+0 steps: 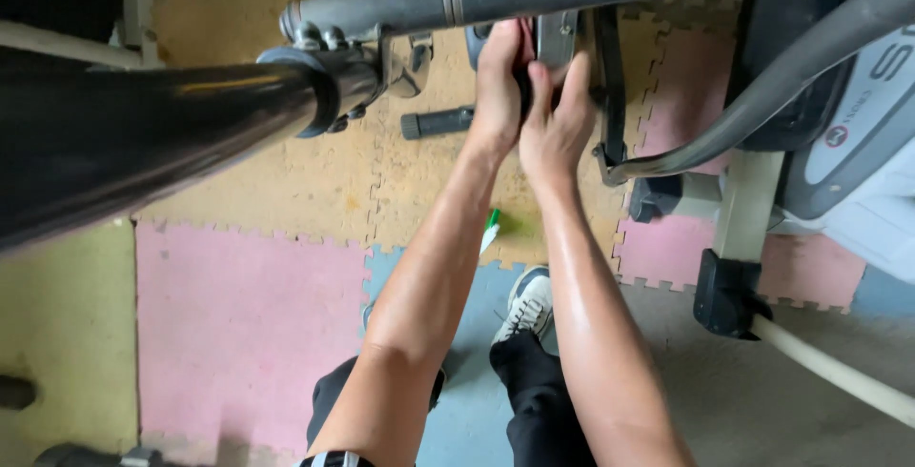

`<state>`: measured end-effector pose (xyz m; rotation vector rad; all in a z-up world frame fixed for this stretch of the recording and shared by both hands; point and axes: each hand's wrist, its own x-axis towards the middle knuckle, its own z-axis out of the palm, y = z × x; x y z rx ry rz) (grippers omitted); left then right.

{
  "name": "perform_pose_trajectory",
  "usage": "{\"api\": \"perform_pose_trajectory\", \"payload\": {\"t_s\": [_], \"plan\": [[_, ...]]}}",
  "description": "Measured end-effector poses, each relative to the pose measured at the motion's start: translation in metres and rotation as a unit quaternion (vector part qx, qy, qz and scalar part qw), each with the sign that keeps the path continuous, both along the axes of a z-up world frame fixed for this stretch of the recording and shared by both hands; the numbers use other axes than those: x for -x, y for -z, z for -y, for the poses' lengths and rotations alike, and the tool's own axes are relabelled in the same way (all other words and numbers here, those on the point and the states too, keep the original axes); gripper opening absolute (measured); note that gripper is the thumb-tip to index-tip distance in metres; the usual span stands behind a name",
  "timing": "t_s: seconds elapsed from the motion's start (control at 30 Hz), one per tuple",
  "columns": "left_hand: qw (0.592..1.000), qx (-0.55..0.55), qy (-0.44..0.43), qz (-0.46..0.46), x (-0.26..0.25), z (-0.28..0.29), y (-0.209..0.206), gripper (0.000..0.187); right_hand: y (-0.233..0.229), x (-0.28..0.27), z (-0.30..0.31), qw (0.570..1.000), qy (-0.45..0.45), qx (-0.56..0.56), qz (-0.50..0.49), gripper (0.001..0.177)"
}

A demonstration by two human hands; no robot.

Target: Wiping down an elliptical machine using a spray bottle and a cloth.

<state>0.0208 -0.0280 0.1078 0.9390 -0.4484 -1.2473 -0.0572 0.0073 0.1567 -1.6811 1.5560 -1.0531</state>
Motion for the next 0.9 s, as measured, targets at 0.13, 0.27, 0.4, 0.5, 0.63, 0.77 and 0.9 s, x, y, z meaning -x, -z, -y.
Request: {"api": "perform_pose_trajectory", "payload": {"t_s": [0.13,0.27,0.4,0.5,0.63,0.77,0.9], "plan": [[0.996,0.072,-0.019,-0.039,-0.011,0.027,0.047,0.034,0.036,-0.002,-0.033,0.999,0.015,0.025,0.04,0.03],[0.997,0.028,-0.028,-0.061,-0.004,0.039,0.095,0.042,0.113,0.015,-0.081,0.999,0.03,0.027,-0.011,0.03],[0.994,0.031,0.014,0.103,-0.006,-0.005,0.002,0.048,0.146,0.038,-0.093,0.996,-0.002,-0.089,-0.008,0.031],[0.996,0.042,0.037,0.063,0.008,-0.037,0.015,0.065,0.142,0.051,-0.074,0.993,-0.071,-0.093,-0.035,0.034],[0.995,-0.025,0.078,0.05,0.017,-0.07,0.082,0.064,0.036,0.021,-0.02,0.957,-0.061,-0.081,0.271,0.066],[0.959,-0.261,0.077,-0.079,0.014,-0.062,0.053,0.065,0.027,0.009,-0.005,0.969,-0.065,-0.073,0.227,0.056],[0.995,-0.051,0.031,-0.074,0.003,-0.039,0.034,0.061,0.008,-0.011,-0.011,0.996,0.012,-0.065,0.062,0.051]]}}
